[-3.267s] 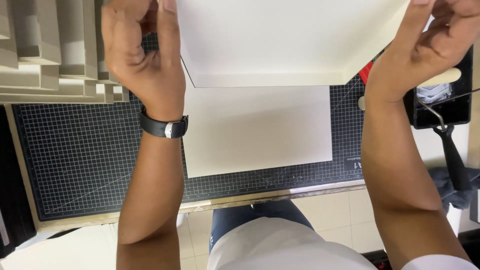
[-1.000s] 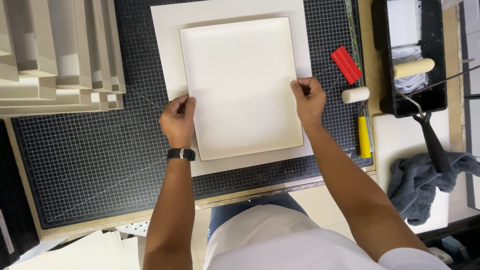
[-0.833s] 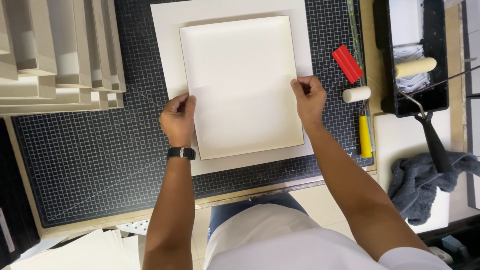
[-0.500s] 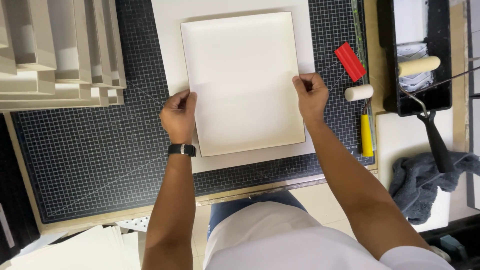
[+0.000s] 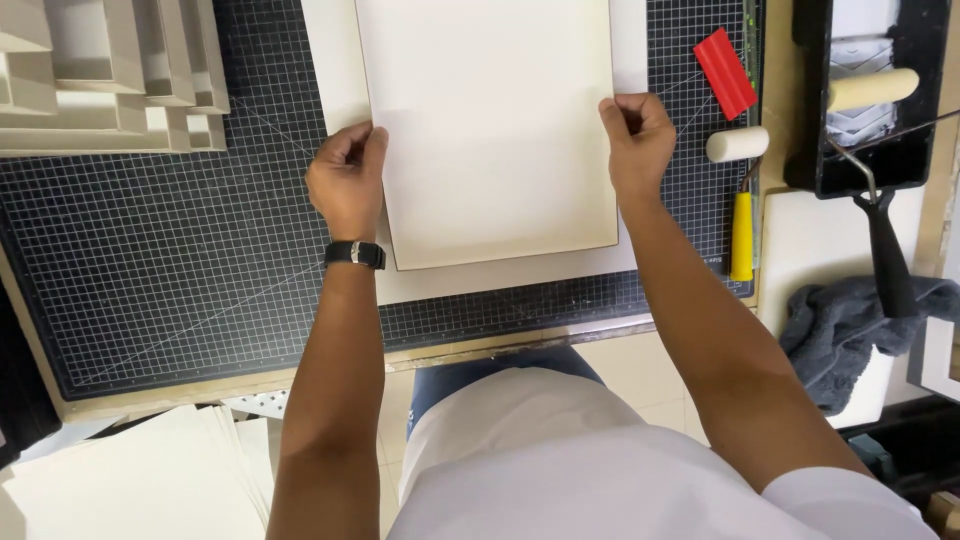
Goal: Applying glue to a wooden board with a roller and mounting a sheet of paper onto it, smoothing it with a squeegee.
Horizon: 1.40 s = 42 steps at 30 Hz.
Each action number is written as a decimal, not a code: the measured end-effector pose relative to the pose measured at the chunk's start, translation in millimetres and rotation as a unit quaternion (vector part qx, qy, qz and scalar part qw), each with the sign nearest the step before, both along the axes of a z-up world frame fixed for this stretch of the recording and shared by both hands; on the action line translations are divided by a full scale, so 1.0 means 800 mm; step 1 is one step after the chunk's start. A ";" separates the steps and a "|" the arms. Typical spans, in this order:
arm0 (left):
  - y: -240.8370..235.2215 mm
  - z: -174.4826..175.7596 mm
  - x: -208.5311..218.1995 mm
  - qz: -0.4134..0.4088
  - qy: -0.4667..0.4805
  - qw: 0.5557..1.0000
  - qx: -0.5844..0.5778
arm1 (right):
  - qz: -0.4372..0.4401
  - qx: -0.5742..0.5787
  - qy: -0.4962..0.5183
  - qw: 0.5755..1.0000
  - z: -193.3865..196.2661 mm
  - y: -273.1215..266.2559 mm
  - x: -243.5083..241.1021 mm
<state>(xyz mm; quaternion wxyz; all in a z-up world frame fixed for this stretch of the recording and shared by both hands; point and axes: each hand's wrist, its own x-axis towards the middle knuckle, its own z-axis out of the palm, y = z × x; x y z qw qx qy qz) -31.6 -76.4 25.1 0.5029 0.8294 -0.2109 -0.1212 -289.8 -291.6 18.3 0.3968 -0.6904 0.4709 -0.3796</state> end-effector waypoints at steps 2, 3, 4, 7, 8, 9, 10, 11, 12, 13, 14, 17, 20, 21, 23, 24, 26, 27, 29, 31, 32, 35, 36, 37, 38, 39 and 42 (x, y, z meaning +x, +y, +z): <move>-0.001 0.000 0.001 0.003 0.002 1.000 -0.002 | 0.001 0.000 -0.008 1.000 0.001 -0.001 0.002; 0.000 -0.001 0.000 0.005 0.004 1.000 -0.002 | 0.001 0.002 -0.014 1.000 0.001 0.001 0.001; 0.001 -0.002 0.000 0.005 0.005 1.000 -0.001 | 0.001 0.003 -0.013 1.000 0.000 0.001 0.000; -0.001 -0.005 0.002 0.007 0.002 1.000 -0.004 | 0.001 0.011 -0.024 1.000 -0.003 -0.003 0.001; -0.001 -0.006 0.002 0.008 0.002 1.000 -0.006 | 0.001 0.010 -0.030 0.999 -0.004 -0.003 0.000; 0.000 -0.008 0.002 0.008 0.001 1.000 -0.009 | 0.000 0.009 -0.036 0.999 -0.006 -0.004 0.000; 0.000 -0.008 0.002 0.008 0.002 1.000 -0.009 | 0.000 0.009 -0.036 0.999 -0.007 -0.005 -0.001; 0.000 -0.009 0.002 0.006 0.000 1.000 -0.013 | -0.001 0.007 -0.037 0.999 -0.009 -0.006 -0.002; 0.001 -0.010 0.002 0.004 -0.002 1.000 -0.017 | -0.001 0.006 -0.039 0.999 -0.011 -0.006 -0.003; 0.002 -0.010 0.001 0.005 -0.001 1.000 -0.016 | -0.001 0.007 -0.038 0.999 -0.011 -0.005 -0.003; 0.001 -0.010 0.002 0.006 0.005 1.000 -0.022 | -0.004 0.009 -0.042 0.999 -0.010 -0.005 -0.002; -0.001 -0.006 0.002 0.008 0.009 0.999 -0.030 | -0.005 0.008 -0.047 0.999 -0.011 -0.007 0.000; -0.001 -0.007 0.001 0.010 0.010 0.999 -0.034 | -0.001 0.000 -0.055 0.998 -0.014 -0.006 0.000; -0.002 -0.008 0.001 0.011 0.011 0.999 -0.037 | 0.001 -0.003 -0.061 0.998 -0.015 -0.007 0.000; -0.002 -0.013 0.002 0.013 0.006 0.999 -0.037 | 0.001 -0.008 -0.061 0.998 -0.016 -0.008 0.000; -0.003 -0.015 0.003 0.015 0.000 0.999 -0.036 | 0.002 -0.012 -0.062 0.998 -0.017 -0.009 0.001; -0.002 -0.013 0.003 0.012 -0.001 0.999 -0.033 | 0.001 -0.010 -0.064 0.998 -0.021 -0.009 0.002; -0.002 -0.013 0.003 0.008 -0.003 1.000 -0.030 | -0.002 -0.008 -0.066 0.998 -0.023 -0.008 0.003; -0.001 -0.014 0.003 -0.003 -0.013 1.000 -0.023 | 0.005 -0.013 -0.064 0.998 -0.023 -0.008 0.000; 0.009 -0.014 0.006 -0.012 -0.025 0.999 -0.017 | 0.015 -0.019 -0.064 0.998 -0.014 -0.005 -0.004; 0.018 -0.014 0.008 -0.073 0.009 0.997 -0.014 | 0.043 0.002 -0.049 0.998 -0.006 -0.002 -0.010; 0.061 -0.007 -0.005 -0.186 -0.004 0.982 -0.033 | 0.131 -0.023 -0.017 0.991 0.009 0.020 -0.044; 0.078 -0.004 -0.013 -0.241 -0.050 0.968 -0.055 | 0.187 -0.070 0.001 0.980 0.012 0.028 -0.059; 0.095 -0.008 -0.022 -0.239 -0.051 0.968 -0.054 | 0.189 -0.070 -0.001 0.980 0.014 0.043 -0.072; 0.112 -0.012 -0.032 -0.264 -0.061 0.962 -0.037 | 0.220 -0.082 0.036 0.971 0.017 0.058 -0.086; 0.129 -0.016 -0.043 -0.289 -0.070 0.955 -0.019 | 0.251 -0.094 0.072 0.961 0.020 0.073 -0.101; 0.136 0.000 -0.062 -0.278 -0.095 0.955 0.036 | 0.264 -0.108 0.164 0.944 0.002 0.096 -0.136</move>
